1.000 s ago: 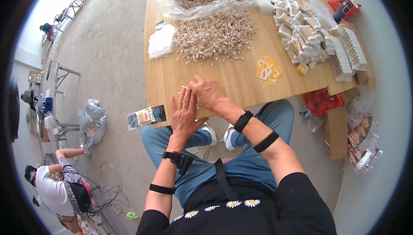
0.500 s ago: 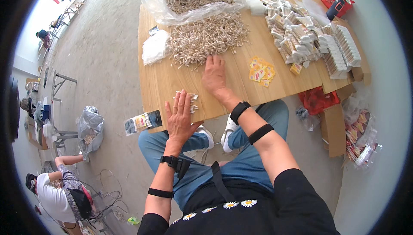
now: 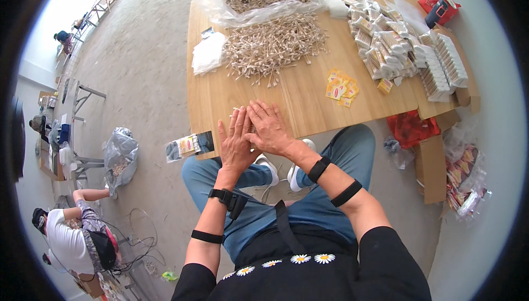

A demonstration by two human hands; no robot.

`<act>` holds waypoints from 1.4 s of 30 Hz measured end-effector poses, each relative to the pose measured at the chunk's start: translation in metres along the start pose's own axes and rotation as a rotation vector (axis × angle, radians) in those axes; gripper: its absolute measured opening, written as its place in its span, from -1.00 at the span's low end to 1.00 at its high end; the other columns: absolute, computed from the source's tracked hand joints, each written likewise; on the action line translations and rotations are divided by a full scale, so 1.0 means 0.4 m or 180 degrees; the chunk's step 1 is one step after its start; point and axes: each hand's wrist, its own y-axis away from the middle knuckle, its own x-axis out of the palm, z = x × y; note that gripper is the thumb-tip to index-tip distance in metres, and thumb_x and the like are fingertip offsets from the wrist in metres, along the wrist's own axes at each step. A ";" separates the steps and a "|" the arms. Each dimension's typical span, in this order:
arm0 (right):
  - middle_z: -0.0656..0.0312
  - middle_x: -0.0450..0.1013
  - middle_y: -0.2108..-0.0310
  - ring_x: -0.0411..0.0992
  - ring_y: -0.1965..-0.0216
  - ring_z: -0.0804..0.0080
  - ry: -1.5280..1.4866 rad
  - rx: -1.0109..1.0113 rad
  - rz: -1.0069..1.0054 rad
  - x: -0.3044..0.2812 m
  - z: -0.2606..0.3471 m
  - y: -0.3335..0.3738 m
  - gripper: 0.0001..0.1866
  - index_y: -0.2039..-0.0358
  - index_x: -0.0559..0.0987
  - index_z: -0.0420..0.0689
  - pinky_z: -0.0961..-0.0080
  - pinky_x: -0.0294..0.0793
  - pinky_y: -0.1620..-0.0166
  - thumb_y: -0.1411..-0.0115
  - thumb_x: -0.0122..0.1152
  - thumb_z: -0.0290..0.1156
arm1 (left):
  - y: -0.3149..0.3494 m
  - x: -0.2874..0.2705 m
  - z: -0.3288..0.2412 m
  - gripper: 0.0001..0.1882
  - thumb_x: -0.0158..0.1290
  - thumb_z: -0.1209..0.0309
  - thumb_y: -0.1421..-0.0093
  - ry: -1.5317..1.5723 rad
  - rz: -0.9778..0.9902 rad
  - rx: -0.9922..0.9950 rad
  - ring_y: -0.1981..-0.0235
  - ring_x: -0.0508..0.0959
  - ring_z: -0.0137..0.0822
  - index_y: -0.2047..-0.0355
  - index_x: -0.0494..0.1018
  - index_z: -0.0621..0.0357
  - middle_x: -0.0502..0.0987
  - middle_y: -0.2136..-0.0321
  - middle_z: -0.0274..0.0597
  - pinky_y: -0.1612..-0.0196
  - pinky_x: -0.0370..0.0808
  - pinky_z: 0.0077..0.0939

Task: Packing bundles of cotton swabs into plastic bags and placing them on a pile.

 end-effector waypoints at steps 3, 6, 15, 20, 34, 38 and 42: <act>-0.10 0.10 -0.40 -0.04 -0.47 0.01 -0.0042 -0.0027 0.0269 -0.017 -0.003 0.015 0.03 -0.37 0.19 -0.28 -0.11 -0.09 -0.44 -0.02 0.37 0.06 | 0.001 0.002 0.000 0.11 0.27 -0.05 0.06 -0.0023 -0.0077 0.0023 -0.50 -0.02 -0.25 -0.44 0.06 0.06 0.05 -0.46 -0.24 -0.45 -0.24 0.25; -0.08 0.03 -0.44 -0.10 -0.49 0.03 0.0012 -0.0110 0.0522 -0.044 0.002 0.026 0.14 -0.39 0.15 -0.28 -0.11 -0.13 -0.45 0.08 0.47 0.03 | 0.005 -0.006 -0.002 0.04 0.26 0.09 0.03 -0.0054 0.0083 0.0005 -0.49 0.00 -0.22 -0.43 0.08 0.07 0.06 -0.45 -0.20 -0.44 -0.26 0.28; -0.11 -0.01 -0.45 -0.13 -0.50 -0.01 0.0520 0.0109 0.0393 0.028 0.068 0.049 0.12 -0.41 0.12 -0.27 -0.07 -0.15 -0.46 0.11 0.50 -0.17 | 0.053 0.013 -0.012 -0.04 0.22 0.32 0.02 -0.0640 -0.0078 -0.0239 -0.48 0.04 -0.11 -0.40 0.11 0.21 0.11 -0.41 -0.04 -0.44 -0.23 0.25; -0.16 -0.02 -0.45 -0.12 -0.50 -0.04 0.0604 -0.0053 -0.0118 0.075 0.089 0.049 -0.04 -0.40 0.13 -0.31 0.00 -0.18 -0.48 -0.03 0.32 -0.26 | 0.062 0.022 -0.008 -0.08 0.16 0.41 0.00 -0.0496 -0.0157 -0.0299 -0.47 0.04 -0.08 -0.40 0.10 0.27 0.11 -0.40 0.00 -0.45 -0.19 0.15; -0.16 0.00 -0.44 -0.11 -0.50 -0.03 0.0659 0.0093 0.0009 0.077 0.096 0.034 -0.17 -0.38 0.16 -0.33 0.05 -0.20 -0.49 -0.10 0.15 -0.38 | 0.053 -0.006 0.015 0.11 0.33 0.38 0.14 -0.0087 0.0005 -0.0323 -0.49 0.00 -0.07 -0.42 0.04 0.25 0.05 -0.43 0.00 -0.47 -0.23 0.10; -0.15 -0.02 -0.45 -0.12 -0.50 -0.02 0.0912 0.0036 -0.0215 0.112 0.103 0.026 -0.18 -0.38 0.16 -0.32 0.05 -0.22 -0.49 -0.11 0.13 -0.37 | 0.074 0.010 0.016 0.09 0.32 0.38 0.13 -0.0598 -0.0226 -0.0246 -0.48 0.00 -0.06 -0.42 0.05 0.27 0.06 -0.43 0.02 -0.46 -0.22 0.10; -0.15 -0.04 -0.46 -0.14 -0.51 -0.01 0.0834 0.0104 -0.0202 0.112 0.099 0.030 -0.15 -0.40 0.12 -0.32 0.06 -0.23 -0.49 -0.08 0.13 -0.39 | 0.075 -0.039 0.016 0.07 0.32 0.36 0.11 -0.0295 0.0021 -0.0284 -0.48 0.01 -0.07 -0.41 0.06 0.29 0.07 -0.42 0.04 -0.47 -0.26 0.11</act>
